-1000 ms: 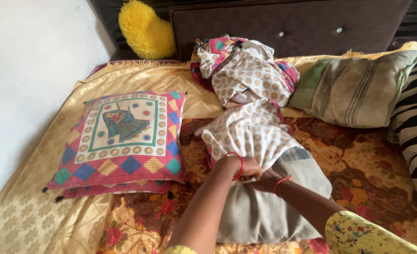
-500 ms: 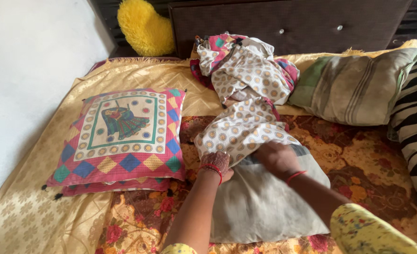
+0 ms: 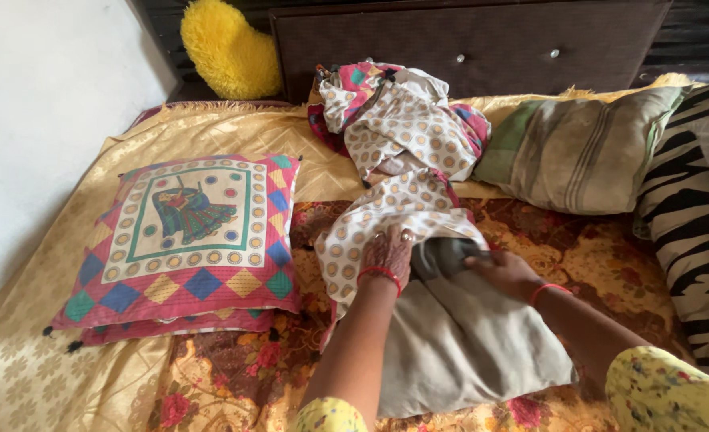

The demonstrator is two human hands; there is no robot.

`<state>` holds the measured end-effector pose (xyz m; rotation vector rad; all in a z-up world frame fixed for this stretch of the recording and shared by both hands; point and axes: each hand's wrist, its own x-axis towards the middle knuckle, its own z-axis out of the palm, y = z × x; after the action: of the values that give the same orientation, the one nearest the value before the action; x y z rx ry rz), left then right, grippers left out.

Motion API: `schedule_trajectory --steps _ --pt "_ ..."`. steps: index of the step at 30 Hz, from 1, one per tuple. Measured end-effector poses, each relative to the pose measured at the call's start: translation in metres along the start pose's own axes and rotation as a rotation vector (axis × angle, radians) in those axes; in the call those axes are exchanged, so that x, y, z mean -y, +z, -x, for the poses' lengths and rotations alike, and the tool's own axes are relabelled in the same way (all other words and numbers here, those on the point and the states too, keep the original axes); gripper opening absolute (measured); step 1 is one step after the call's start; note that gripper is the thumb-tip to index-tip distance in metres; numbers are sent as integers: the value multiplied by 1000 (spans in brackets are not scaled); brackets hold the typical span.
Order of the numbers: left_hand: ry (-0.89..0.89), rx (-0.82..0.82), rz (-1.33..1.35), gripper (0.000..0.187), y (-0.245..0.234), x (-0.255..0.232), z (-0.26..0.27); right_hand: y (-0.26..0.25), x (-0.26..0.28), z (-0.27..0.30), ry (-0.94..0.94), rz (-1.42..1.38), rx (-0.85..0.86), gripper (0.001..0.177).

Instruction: The person stuffs a pillow insert into a patterned pillowcase. They align the corners of the insert with the case, push the fabric over the insert, and smooth the surface to ensure a neat fit.

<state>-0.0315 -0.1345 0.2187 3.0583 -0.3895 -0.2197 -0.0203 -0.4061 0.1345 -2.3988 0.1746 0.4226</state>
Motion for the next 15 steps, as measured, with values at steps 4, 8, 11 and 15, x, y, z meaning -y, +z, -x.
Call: schedule_trajectory --steps 4,8,11,15 --pt "-75 -126 102 48 3 -14 -21 0 55 32 -369 332 -87 66" --pt "-54 -151 65 44 29 -15 -52 -2 63 59 -424 337 -65 68" --pt "62 -199 161 36 46 -18 -63 6 45 55 -504 301 -123 77" --pt "155 -135 201 30 49 -59 -61 11 21 28 -536 224 -166 84"
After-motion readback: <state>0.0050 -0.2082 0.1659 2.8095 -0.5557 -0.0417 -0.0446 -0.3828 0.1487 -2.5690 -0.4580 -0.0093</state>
